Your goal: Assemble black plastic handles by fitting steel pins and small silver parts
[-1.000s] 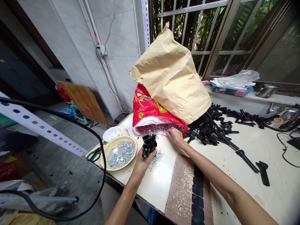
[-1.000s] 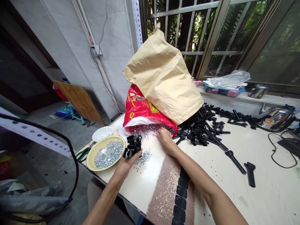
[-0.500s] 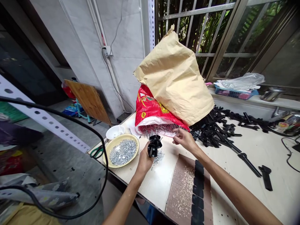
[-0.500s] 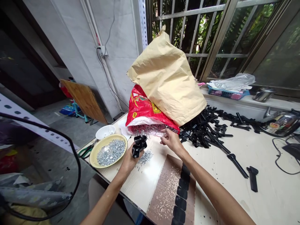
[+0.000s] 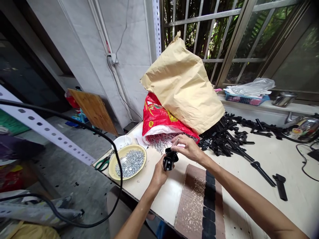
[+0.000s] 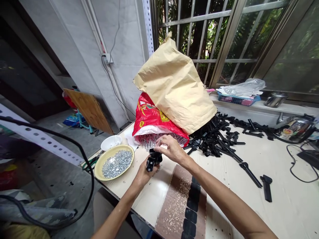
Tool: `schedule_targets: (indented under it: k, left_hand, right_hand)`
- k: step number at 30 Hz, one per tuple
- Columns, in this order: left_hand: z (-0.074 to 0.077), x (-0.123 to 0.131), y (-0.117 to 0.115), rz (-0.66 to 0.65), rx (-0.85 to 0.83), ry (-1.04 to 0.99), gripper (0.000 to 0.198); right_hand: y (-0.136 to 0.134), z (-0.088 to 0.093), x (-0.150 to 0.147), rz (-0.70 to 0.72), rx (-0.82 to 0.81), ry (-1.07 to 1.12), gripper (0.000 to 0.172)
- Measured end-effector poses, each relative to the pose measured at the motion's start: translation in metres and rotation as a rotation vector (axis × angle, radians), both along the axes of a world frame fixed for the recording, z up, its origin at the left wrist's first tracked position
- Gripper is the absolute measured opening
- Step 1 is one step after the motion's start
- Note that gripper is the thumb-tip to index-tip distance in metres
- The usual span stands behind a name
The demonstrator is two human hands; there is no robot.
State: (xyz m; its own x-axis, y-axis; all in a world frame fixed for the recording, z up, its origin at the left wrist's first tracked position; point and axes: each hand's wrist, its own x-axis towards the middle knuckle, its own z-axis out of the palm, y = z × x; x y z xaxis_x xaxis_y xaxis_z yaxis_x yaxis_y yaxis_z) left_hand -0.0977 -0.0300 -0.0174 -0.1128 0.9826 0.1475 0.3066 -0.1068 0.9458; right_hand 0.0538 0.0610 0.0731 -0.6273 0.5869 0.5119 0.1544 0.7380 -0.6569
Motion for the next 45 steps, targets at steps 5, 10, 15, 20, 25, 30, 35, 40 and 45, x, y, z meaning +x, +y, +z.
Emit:
schedule_targets:
  k: [5, 10, 15, 20, 25, 30, 35, 40, 45]
  left_hand:
    - [0.004, -0.006, -0.003, 0.008, 0.001, -0.061, 0.035]
    - [0.000, -0.013, -0.005, 0.013, 0.015, -0.046, 0.038]
    - [-0.008, -0.020, -0.006, 0.048, 0.027, -0.028, 0.036]
    - [-0.001, -0.025, -0.011, 0.084, 0.033, -0.058, 0.034]
    - [0.019, -0.028, -0.025, 0.190, 0.033, -0.102, 0.032]
    - [0.023, -0.030, -0.031, 0.274, 0.023, -0.140, 0.032]
    - [0.024, -0.030, -0.032, 0.235, -0.013, -0.161, 0.028]
    - [0.030, -0.027, -0.033, 0.226, -0.072, -0.211, 0.027]
    - [0.027, -0.021, -0.023, 0.222, -0.081, -0.352, 0.032]
  right_hand:
    - [0.006, 0.002, -0.009, 0.082, -0.031, -0.058, 0.021]
    - [0.011, -0.009, -0.023, 0.047, 0.002, -0.084, 0.022]
    - [0.007, -0.013, -0.034, 0.055, -0.019, -0.120, 0.019]
    - [0.019, -0.012, -0.034, 0.064, -0.280, 0.049, 0.039]
    - [0.052, -0.054, -0.041, -0.263, -0.184, -0.177, 0.022]
    - [0.070, -0.093, -0.077, -0.366, -0.165, -0.349, 0.032]
    - [0.082, -0.098, -0.101, -0.437, -0.160, -0.474, 0.022]
    - [0.075, -0.091, -0.067, -0.478, -0.134, -0.606, 0.022]
    - [0.061, -0.079, -0.015, -0.513, -0.083, -0.668, 0.011]
